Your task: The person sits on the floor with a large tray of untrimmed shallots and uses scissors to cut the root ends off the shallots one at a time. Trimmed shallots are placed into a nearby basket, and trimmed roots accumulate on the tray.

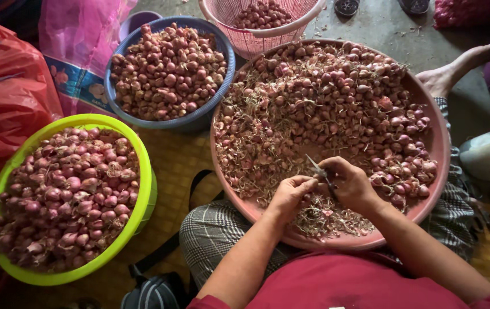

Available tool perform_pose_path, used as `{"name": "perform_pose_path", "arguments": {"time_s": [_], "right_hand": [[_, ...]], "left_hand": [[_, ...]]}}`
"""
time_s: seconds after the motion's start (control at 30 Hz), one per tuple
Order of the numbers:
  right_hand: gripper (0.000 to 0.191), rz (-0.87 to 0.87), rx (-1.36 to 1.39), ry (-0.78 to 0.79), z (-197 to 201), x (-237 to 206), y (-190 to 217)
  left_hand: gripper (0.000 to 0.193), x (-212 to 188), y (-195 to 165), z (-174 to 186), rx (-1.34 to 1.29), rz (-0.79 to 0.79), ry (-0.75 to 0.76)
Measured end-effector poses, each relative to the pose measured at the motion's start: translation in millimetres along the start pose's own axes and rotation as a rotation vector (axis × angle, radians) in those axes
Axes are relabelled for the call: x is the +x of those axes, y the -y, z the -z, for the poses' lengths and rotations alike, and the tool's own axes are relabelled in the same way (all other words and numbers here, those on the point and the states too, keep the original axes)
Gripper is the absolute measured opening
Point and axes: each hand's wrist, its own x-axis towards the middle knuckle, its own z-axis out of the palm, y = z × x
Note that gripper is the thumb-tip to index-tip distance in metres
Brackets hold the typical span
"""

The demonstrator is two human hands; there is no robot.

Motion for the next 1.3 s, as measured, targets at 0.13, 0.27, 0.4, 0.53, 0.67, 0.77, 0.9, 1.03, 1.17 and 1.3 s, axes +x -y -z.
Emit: {"name": "perform_pose_path", "arguments": {"time_s": [0.13, 0.27, 0.4, 0.53, 0.67, 0.77, 0.9, 1.03, 1.17, 1.3], "right_hand": [[0.043, -0.053, 0.009, 0.127, 14, 4, -6], [0.040, -0.079, 0.027, 0.200, 22, 6, -1], [0.039, 0.000, -0.313, 0.097, 14, 4, 19], [0.055, -0.381, -0.319, 0.072, 14, 4, 44], [0.063, -0.514, -0.524, 0.199, 17, -4, 52], [0.062, -0.458, -0.496, 0.207, 16, -10, 44], [0.046, -0.484, -0.462, 0.175, 18, -11, 29], [0.040, -0.496, -0.445, 0.143, 23, -11, 22], [0.051, -0.436, -0.254, 0.090, 25, -11, 22], [0.060, -0.505, -0.207, 0.078, 21, -10, 24]], "left_hand": [[0.019, -4, -6, -6, 0.001, 0.058, 0.056], [0.018, -18, -18, -22, 0.145, 0.108, -0.012], [0.018, -27, -29, -32, 0.343, 0.012, -0.058], [0.019, -24, -30, -30, 0.074, -0.125, -0.115], [0.018, -19, -26, -22, -0.019, -0.117, -0.109], [0.016, -17, -22, -21, 0.031, -0.093, -0.093], [0.019, -17, -21, -19, 0.100, -0.165, -0.081], [0.018, -16, -19, -15, 0.097, -0.150, -0.113], [0.012, -12, -17, -13, -0.062, -0.158, -0.117], [0.010, -9, -20, -13, -0.152, -0.196, -0.123]]}}
